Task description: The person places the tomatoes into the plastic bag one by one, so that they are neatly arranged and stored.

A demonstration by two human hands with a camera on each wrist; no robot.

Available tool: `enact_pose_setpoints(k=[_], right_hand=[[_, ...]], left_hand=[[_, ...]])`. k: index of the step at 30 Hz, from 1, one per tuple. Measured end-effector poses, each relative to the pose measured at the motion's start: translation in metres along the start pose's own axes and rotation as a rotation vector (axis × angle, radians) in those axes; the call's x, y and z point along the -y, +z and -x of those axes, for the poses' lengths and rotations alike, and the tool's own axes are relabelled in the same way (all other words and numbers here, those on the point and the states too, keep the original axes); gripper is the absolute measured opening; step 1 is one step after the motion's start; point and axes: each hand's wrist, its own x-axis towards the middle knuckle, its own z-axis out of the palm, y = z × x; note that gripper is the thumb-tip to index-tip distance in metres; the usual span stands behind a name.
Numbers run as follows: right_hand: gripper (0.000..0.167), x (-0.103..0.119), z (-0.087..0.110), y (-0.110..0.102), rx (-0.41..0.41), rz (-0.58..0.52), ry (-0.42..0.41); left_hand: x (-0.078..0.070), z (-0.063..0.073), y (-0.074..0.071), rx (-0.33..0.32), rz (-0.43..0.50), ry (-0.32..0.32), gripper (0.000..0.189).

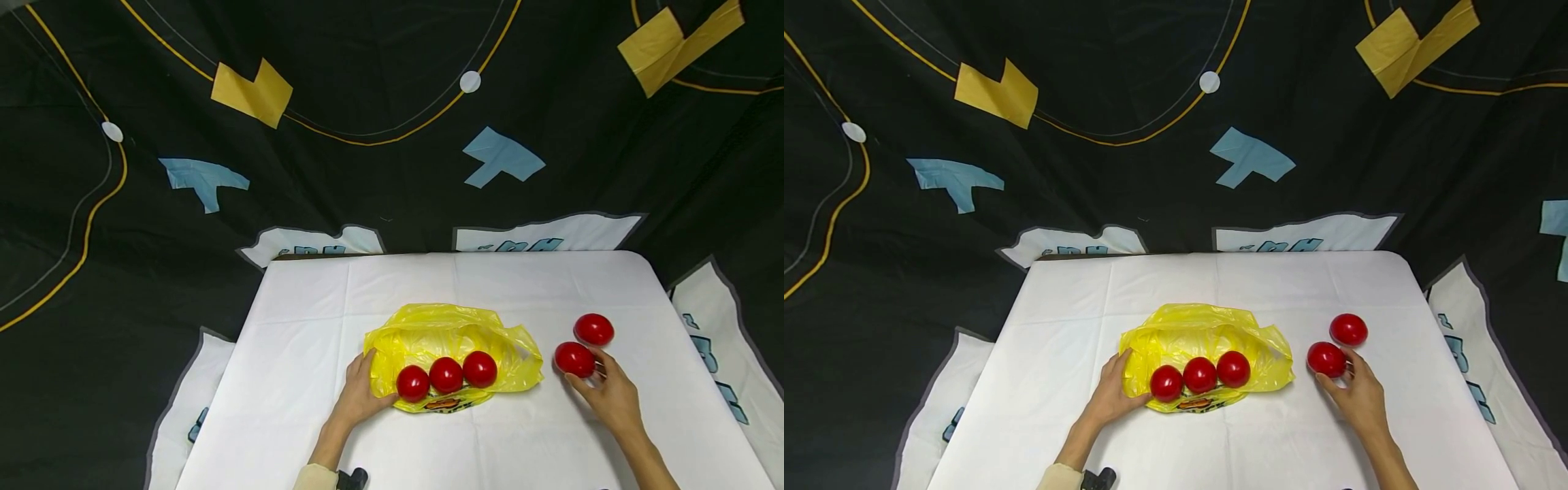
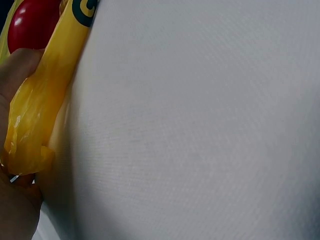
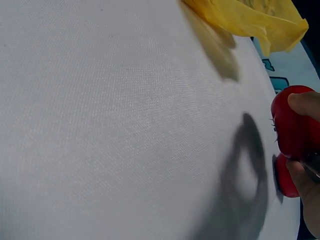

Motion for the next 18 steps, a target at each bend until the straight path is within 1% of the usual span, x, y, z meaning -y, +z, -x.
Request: enact_pose_setpoints(k=[10,18], right_hand=[[0.073,0.012,0.003,-0.009,-0.010,0.015,-0.024],[0.074,0.031,0.001,-0.018,-0.043,-0.001,-0.101]], left_hand=[[0.002,0.000,0.002,-0.020,-0.009,0.018,0.104],[0.001,0.000,0.001,-0.005,-0.001,0.002,0.105]])
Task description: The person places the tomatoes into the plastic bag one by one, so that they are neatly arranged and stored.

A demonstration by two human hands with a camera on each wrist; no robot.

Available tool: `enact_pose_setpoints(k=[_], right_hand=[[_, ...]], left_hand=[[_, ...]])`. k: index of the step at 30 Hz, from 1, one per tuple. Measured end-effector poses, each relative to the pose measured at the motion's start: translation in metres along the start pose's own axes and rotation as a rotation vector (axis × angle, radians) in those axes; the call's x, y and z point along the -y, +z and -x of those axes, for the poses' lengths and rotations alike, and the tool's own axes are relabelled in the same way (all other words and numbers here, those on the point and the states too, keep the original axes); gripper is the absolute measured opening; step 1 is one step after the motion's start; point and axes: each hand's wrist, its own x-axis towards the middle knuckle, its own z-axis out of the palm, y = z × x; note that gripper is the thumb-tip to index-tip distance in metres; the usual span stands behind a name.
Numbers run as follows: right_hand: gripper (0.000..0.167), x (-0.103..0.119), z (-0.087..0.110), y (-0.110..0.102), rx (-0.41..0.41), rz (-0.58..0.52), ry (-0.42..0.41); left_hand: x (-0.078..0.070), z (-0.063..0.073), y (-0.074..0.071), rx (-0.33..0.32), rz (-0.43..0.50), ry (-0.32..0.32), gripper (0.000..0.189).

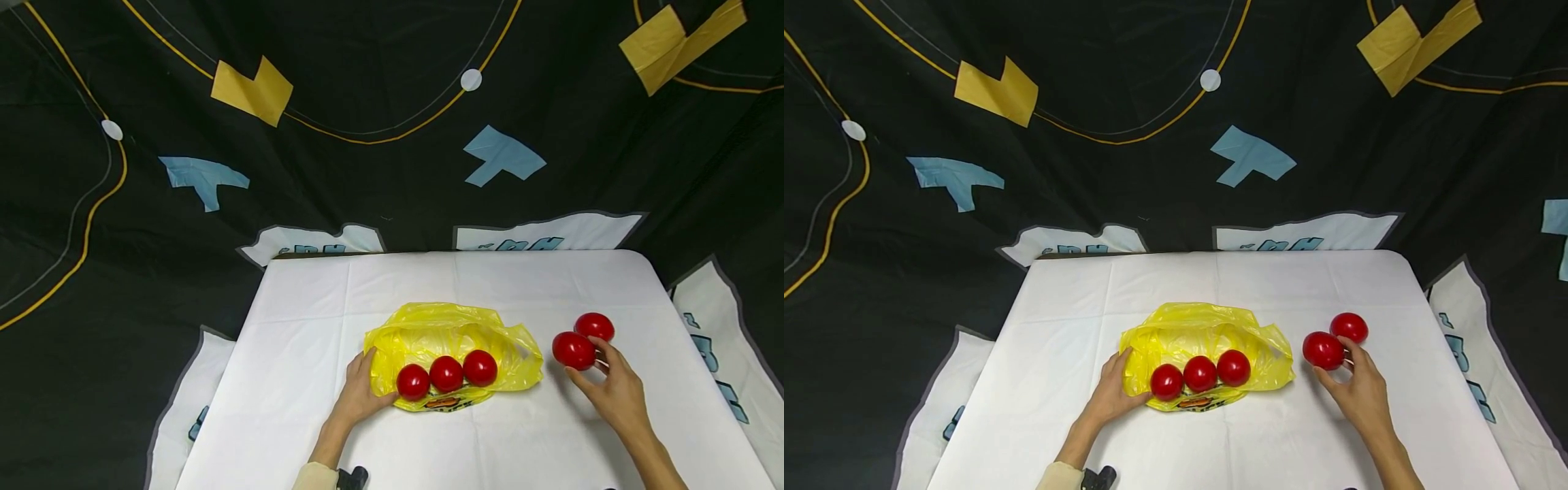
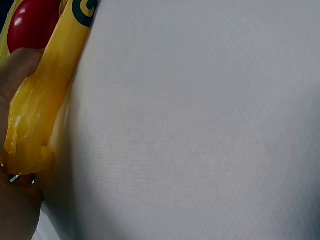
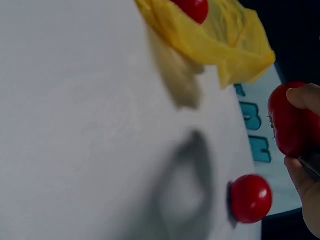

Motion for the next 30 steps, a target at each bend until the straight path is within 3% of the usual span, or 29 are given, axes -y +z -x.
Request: enact_pose_setpoints(k=[12,30], right_hand=[[0.072,0.024,-0.007,0.000,-0.038,-0.043,-0.091],[0.073,0.048,-0.014,0.014,0.019,-0.096,-0.130]], left_hand=[[0.002,0.000,0.001,-0.006,0.001,0.016,0.105],[0.002,0.000,0.001,-0.008,0.004,0.020,0.105]])
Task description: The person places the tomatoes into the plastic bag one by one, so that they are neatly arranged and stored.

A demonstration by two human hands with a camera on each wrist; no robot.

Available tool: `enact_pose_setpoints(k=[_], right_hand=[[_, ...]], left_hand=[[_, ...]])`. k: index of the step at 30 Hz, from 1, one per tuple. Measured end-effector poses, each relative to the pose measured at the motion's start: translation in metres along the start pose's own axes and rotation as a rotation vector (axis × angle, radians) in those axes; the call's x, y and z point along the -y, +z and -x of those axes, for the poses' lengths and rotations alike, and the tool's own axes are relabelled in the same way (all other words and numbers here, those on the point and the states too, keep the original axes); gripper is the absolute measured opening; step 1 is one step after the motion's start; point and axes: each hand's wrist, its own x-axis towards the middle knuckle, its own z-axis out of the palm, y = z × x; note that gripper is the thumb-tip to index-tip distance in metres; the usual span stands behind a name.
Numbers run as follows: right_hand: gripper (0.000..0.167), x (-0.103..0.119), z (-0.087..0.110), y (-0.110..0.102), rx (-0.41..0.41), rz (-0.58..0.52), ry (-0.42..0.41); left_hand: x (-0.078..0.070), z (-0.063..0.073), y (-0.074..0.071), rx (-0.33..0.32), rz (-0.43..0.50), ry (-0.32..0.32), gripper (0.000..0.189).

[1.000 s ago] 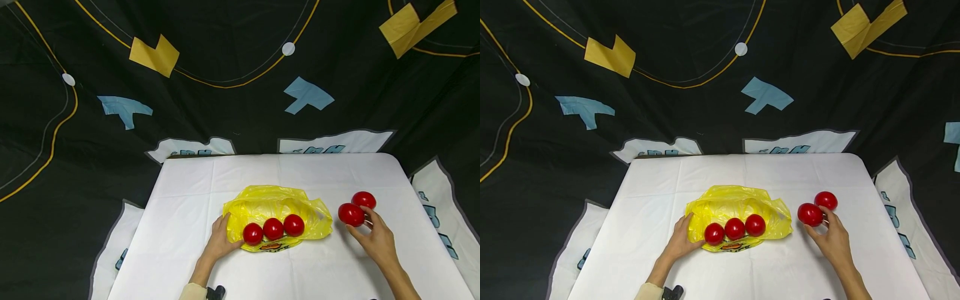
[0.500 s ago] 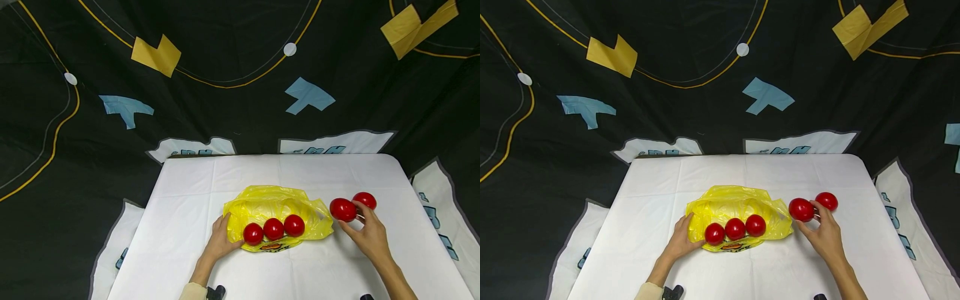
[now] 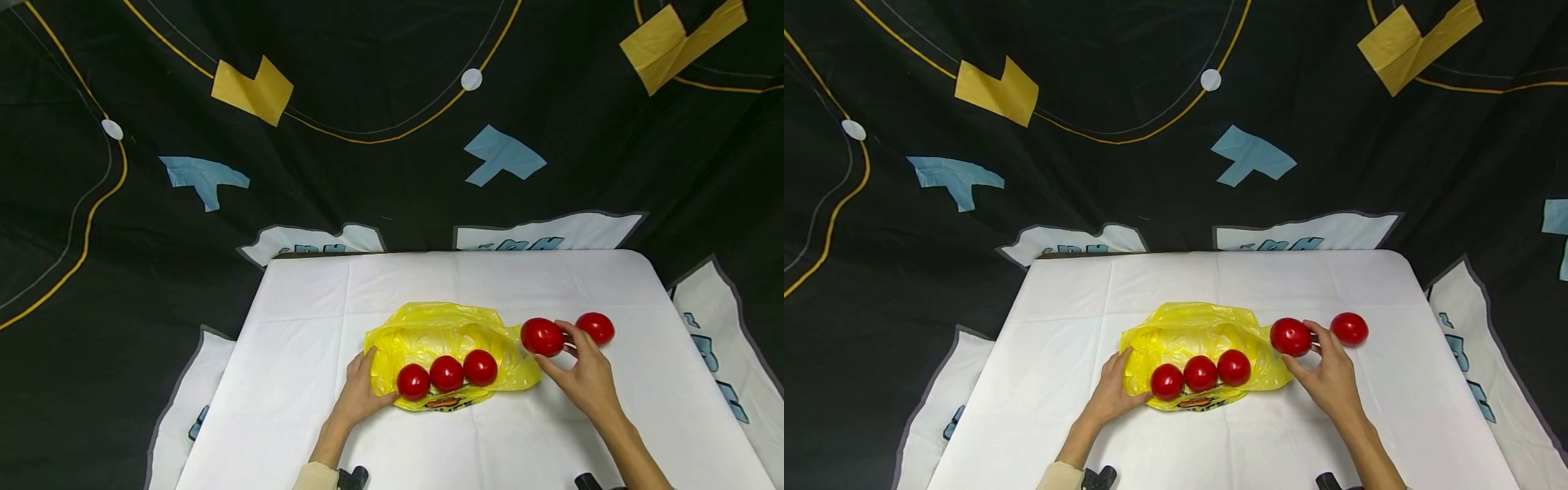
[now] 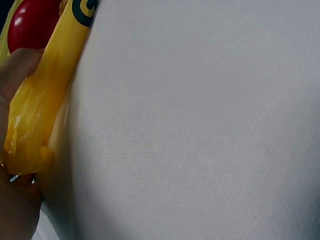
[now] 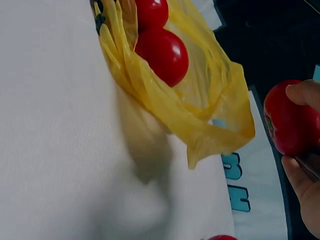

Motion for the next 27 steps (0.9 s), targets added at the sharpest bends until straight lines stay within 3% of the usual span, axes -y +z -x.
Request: enact_pose_setpoints(k=[14,27], right_hand=[[0.076,0.023,-0.002,0.025,0.029,-0.045,-0.070],[0.073,0.037,-0.003,0.047,0.106,-0.110,-0.111]], left_hand=[[-0.001,0.001,-0.001,0.000,0.002,0.007,0.105],[-0.002,0.001,-0.001,0.002,0.008,0.002,0.105]])
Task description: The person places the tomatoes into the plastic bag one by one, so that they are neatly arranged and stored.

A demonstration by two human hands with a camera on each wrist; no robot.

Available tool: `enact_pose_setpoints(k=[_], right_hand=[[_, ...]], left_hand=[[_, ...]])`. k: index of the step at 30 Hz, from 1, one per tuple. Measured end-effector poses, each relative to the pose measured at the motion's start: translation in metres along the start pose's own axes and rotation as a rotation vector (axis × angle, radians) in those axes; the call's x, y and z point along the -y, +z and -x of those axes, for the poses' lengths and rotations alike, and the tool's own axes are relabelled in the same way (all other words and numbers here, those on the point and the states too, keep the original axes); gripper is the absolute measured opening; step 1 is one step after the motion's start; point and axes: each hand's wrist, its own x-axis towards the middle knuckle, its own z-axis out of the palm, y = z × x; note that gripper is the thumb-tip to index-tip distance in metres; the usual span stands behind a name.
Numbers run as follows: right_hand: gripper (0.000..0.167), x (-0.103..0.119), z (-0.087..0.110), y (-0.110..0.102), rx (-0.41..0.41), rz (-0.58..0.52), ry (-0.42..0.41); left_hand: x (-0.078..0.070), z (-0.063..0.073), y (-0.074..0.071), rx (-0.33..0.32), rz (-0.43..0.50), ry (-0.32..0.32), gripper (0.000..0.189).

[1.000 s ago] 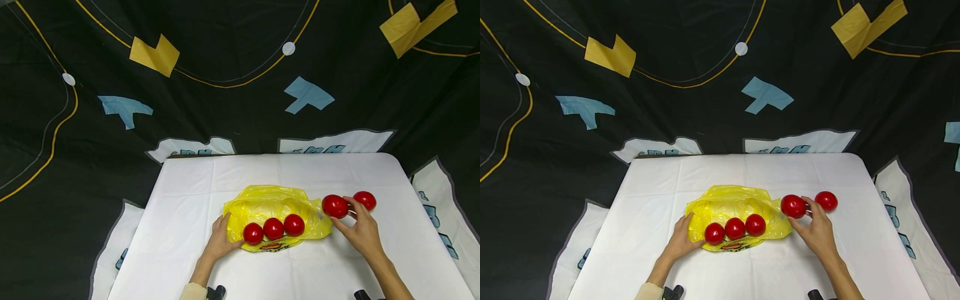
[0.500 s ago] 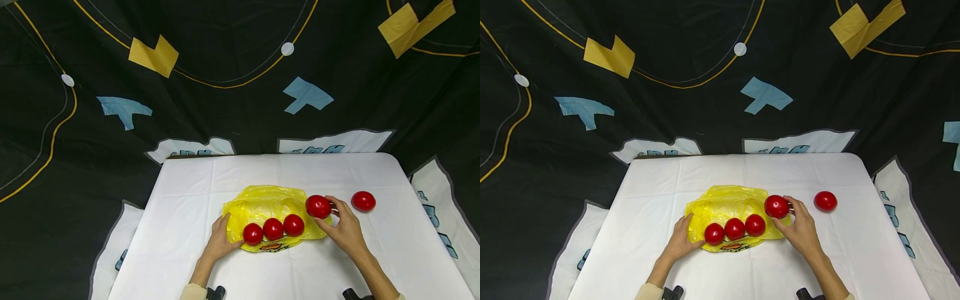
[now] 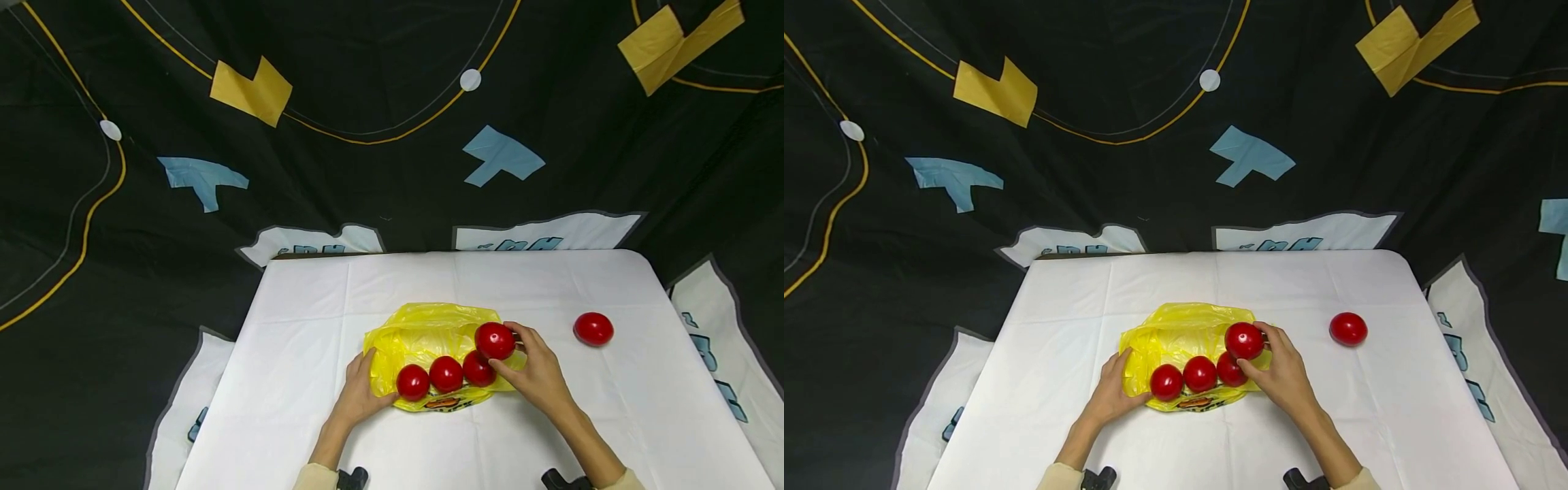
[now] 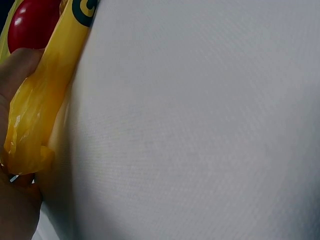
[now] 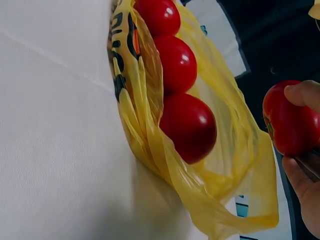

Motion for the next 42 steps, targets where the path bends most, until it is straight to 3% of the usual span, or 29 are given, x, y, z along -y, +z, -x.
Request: enact_pose_setpoints(k=[27,42], right_hand=[[0.069,0.008,-0.007,0.041,0.075,0.016,-0.060],[0.068,0.024,-0.016,0.070,0.153,-0.025,-0.025]], left_hand=[[0.002,-0.001,0.000,-0.003,0.002,0.005,0.104],[0.002,-0.001,0.001,0.012,-0.005,-0.024,0.105]])
